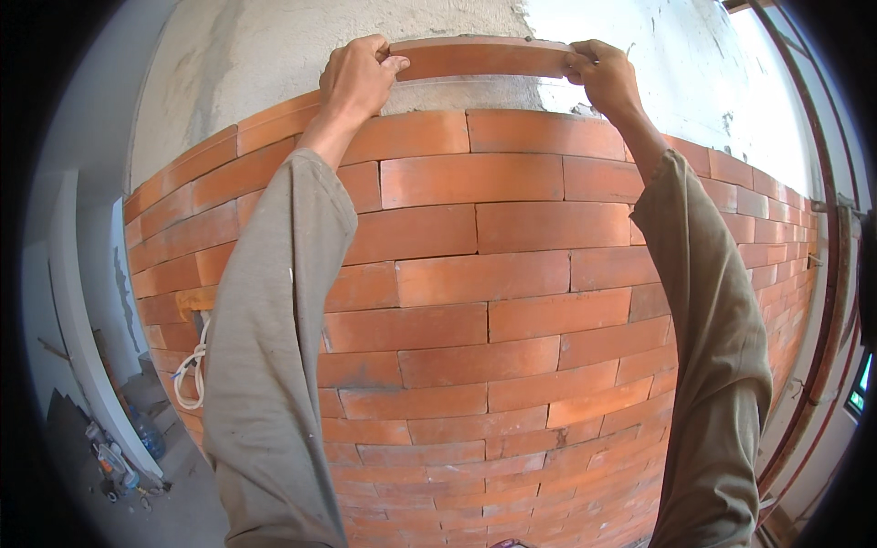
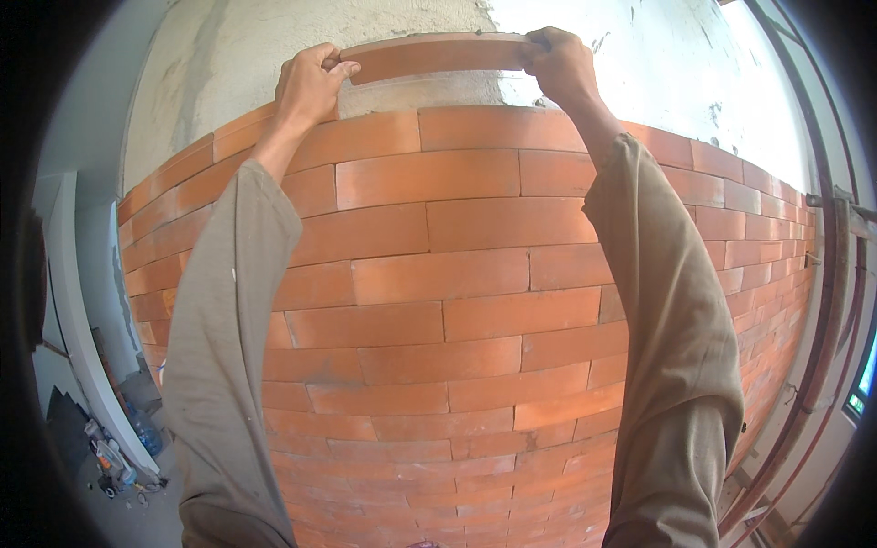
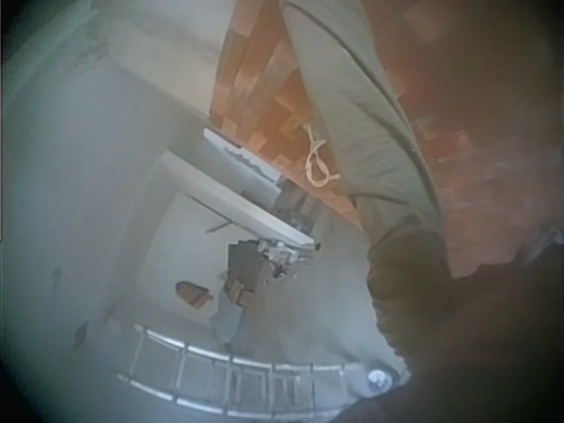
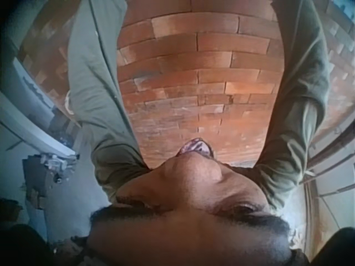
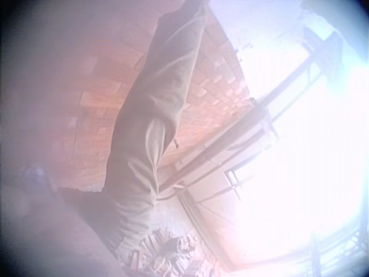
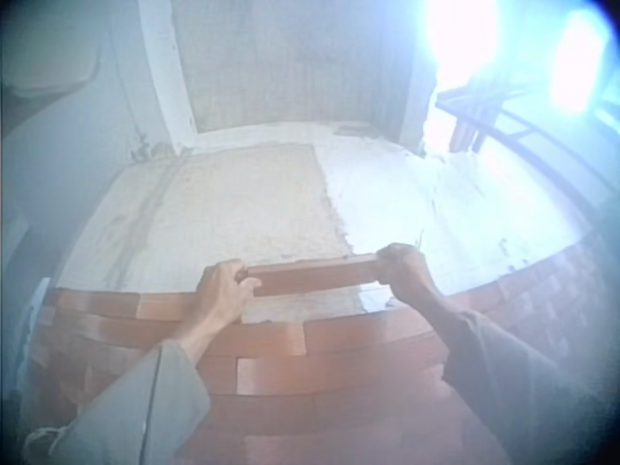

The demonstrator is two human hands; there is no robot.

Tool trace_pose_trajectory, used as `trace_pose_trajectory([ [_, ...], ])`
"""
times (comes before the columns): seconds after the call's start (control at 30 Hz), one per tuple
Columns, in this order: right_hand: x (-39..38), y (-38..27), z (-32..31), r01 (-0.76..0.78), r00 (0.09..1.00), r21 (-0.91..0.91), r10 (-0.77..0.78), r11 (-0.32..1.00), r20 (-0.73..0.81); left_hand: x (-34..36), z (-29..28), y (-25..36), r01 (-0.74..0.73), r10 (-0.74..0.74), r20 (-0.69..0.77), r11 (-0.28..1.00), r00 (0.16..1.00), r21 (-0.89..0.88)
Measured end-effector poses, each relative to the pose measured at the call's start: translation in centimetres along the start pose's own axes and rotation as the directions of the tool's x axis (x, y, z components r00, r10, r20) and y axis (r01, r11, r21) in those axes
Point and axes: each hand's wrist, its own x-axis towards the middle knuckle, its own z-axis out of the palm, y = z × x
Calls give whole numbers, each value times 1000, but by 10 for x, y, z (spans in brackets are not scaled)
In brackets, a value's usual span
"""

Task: The person applies mortar to the back of terracotta tiles using a trowel and places them onto a curved wall section. The person repeatedly scoops mortar, spreads it on tiles, and presses the tiles into position on the wall.

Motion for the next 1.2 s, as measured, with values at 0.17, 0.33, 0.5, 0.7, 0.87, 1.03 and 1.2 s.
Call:
trace_pose_trajectory([
  [0.17,2,-2,1,62,995,-152,-49,986,89,5,3,-15,-28,23,56,994,998,104],
  [0.33,14,8,-5,120,975,-229,-71,966,213,9,-4,-16,-29,-4,174,983,985,184],
  [0.5,13,6,-5,148,954,-197,-87,969,286,11,-9,-18,59,-115,314,982,942,182],
  [0.7,17,-5,-8,81,895,-186,11,979,446,11,-14,-30,25,-60,335,994,940,110],
  [0.87,17,-1,-3,11,884,-196,82,981,460,17,-24,-26,50,-88,435,994,896,97],
  [1.03,16,-2,4,-26,889,-209,118,978,443,16,-23,-29,34,-66,428,996,902,83],
  [1.2,16,-2,8,-55,898,-237,152,970,413,9,-7,-39,-34,21,300,999,954,39],
])
